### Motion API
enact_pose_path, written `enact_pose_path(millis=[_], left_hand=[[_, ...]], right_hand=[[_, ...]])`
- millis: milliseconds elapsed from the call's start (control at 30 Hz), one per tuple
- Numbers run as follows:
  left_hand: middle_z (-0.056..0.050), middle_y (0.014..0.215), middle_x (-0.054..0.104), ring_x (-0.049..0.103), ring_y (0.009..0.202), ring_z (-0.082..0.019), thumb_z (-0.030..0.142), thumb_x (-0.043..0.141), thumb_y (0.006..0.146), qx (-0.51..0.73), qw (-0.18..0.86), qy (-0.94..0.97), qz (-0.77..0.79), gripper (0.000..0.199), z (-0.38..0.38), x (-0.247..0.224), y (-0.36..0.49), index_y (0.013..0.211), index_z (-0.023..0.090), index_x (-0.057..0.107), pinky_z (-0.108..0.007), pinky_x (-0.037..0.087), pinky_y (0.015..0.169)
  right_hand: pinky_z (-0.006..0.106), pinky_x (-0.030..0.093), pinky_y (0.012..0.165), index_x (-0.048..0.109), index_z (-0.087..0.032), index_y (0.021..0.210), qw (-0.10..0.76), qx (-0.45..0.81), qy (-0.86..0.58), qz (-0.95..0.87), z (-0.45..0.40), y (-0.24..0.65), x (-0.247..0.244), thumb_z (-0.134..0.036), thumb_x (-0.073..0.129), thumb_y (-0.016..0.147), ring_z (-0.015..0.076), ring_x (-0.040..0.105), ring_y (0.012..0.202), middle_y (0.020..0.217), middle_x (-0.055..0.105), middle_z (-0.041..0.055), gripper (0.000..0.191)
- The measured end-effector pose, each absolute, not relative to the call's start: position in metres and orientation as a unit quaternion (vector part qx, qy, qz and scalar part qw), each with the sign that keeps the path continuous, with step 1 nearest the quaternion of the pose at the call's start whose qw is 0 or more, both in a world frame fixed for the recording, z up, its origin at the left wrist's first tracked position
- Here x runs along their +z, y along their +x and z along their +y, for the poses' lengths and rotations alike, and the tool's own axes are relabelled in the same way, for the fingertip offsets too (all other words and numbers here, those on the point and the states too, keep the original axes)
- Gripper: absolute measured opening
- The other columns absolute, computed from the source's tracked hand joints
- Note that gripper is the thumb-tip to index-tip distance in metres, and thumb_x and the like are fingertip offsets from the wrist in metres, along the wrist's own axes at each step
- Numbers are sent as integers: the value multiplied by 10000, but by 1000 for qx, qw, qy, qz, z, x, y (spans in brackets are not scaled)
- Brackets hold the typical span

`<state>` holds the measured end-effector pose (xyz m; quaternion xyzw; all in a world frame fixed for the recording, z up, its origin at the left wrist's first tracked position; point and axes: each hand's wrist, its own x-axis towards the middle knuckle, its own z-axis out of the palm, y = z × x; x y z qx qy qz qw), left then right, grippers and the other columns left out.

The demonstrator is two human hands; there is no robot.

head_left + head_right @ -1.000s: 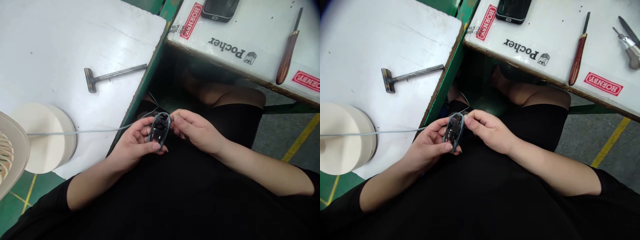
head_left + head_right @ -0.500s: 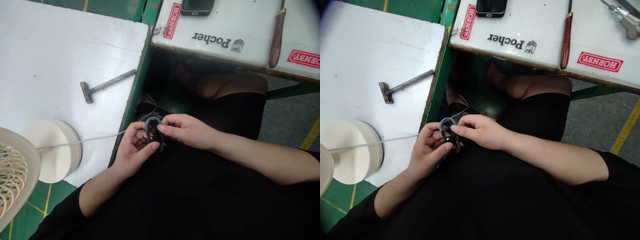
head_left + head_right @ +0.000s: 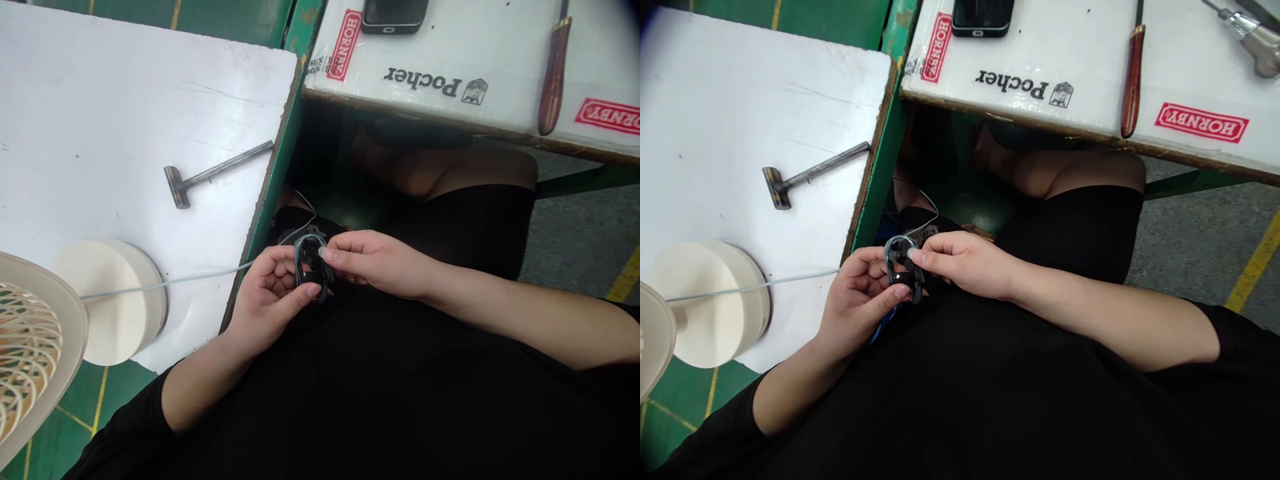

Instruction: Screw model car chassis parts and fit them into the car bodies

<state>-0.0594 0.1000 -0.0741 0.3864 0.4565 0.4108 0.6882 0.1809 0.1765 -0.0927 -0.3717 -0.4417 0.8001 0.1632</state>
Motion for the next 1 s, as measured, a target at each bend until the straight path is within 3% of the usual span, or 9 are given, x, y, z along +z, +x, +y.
enact_pose_path(millis=[133, 300, 533, 1000], left_hand=[[-15, 1188, 869, 890, 1006, -150, 81, 941, 1011, 434, 665, 387, 468, 403, 99, -73, -58, 1343, 256, 793, -271, 752, 948], [-6, 1147, 845, 851, 1027, -100, 62, 938, 1006, 449, 634, 408, 480, 384, 98, -73, -58, 1313, 250, 802, -178, 701, 940], [-3, 1145, 834, 837, 1026, -86, 45, 917, 1018, 454, 622, 429, 472, 391, 98, -74, -56, 1323, 264, 808, -161, 687, 944], [-2, 1122, 822, 844, 963, -126, 81, 947, 999, 458, 625, 410, 481, 370, 97, -72, -59, 1291, 255, 800, -243, 733, 898]], right_hand=[[303, 393, 611, 726, -208, 868, 166, 793, -375, -452, 176, 181, -91, -790, 858, 976, 146, 509, 687, 762, 602, -19, 607], [312, 466, 663, 771, -213, 961, 173, 739, -388, -523, 175, 183, -87, -653, 1003, 890, 165, 571, 760, 850, 656, -17, 503], [322, 500, 688, 795, -215, 993, 180, 698, -388, -575, 172, 186, -84, -608, 952, 963, 171, 617, 783, 884, 688, -10, 424], [318, 356, 619, 735, -207, 874, 199, 780, -364, -469, 176, 189, -86, -757, 837, 1028, 151, 492, 684, 740, 570, -25, 581]])
